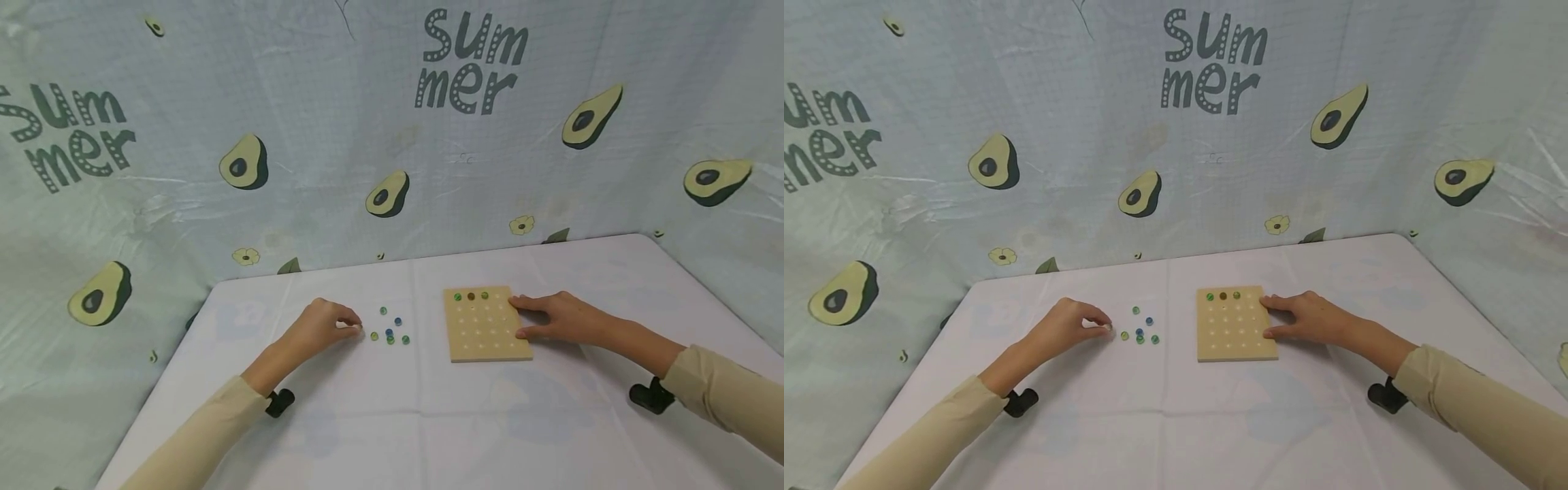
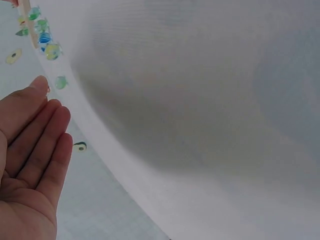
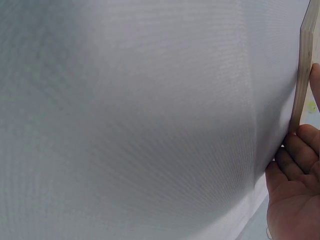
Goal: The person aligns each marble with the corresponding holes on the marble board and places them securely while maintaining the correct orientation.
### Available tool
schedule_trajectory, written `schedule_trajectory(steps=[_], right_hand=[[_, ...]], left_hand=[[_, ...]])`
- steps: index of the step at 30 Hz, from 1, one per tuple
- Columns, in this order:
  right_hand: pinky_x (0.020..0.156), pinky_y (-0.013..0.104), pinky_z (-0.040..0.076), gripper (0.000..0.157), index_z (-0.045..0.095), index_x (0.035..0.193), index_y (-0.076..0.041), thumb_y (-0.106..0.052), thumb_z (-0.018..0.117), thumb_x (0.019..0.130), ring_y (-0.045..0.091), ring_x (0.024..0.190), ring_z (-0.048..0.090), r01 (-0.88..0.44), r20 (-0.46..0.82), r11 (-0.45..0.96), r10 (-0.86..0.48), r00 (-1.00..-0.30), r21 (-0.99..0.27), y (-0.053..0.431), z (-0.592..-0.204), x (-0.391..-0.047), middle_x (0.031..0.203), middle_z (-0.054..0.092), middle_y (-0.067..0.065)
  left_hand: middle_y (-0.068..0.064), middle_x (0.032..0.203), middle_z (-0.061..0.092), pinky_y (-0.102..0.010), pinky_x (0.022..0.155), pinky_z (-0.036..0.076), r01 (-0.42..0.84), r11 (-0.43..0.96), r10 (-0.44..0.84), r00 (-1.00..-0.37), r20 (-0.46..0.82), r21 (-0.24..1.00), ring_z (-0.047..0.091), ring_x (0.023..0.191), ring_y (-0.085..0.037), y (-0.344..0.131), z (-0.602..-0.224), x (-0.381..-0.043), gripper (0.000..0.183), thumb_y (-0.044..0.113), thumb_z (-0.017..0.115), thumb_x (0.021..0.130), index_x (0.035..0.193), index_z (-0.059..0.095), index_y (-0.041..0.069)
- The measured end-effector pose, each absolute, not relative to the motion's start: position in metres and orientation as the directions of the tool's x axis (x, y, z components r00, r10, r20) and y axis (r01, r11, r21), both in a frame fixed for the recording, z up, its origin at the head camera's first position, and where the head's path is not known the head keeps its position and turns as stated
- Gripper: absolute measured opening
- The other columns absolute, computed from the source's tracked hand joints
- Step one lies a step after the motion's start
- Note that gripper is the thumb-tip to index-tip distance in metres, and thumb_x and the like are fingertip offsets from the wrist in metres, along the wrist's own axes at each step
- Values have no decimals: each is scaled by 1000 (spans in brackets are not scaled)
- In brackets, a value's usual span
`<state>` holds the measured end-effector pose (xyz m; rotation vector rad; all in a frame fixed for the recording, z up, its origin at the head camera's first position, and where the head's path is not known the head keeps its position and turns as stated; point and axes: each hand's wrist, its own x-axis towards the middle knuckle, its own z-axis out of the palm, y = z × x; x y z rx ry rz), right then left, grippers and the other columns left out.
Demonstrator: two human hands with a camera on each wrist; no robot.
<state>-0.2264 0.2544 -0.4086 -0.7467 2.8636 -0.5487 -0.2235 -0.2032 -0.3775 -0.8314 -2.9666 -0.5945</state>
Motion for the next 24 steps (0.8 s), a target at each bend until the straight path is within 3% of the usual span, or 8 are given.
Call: schedule_trajectory(steps=[11, 24], right_hand=[[104, 56, 46, 87, 54, 147, -8, -67, 68, 85, 40, 136, 48, -460, -23, 808, -503, -864, -369, 255, -410, -228, 147, 52, 20], [104, 56, 46, 86, 54, 147, -7, -65, 69, 86, 41, 135, 49, -467, -20, 805, -508, -861, -366, 255, -409, -227, 146, 52, 21]], left_hand=[[0, 90, 78, -38, 74, 58, 533, 773, 478, -846, 236, 346, 74, 87, -20, -207, -375, -220, 10, 14, 83, 84, 94, 82, 10], [-1, 95, 79, -45, 80, 59, 530, 724, 461, -848, 262, 442, 74, 93, -19, -198, -369, -219, 13, 14, 82, 86, 98, 82, 11]])
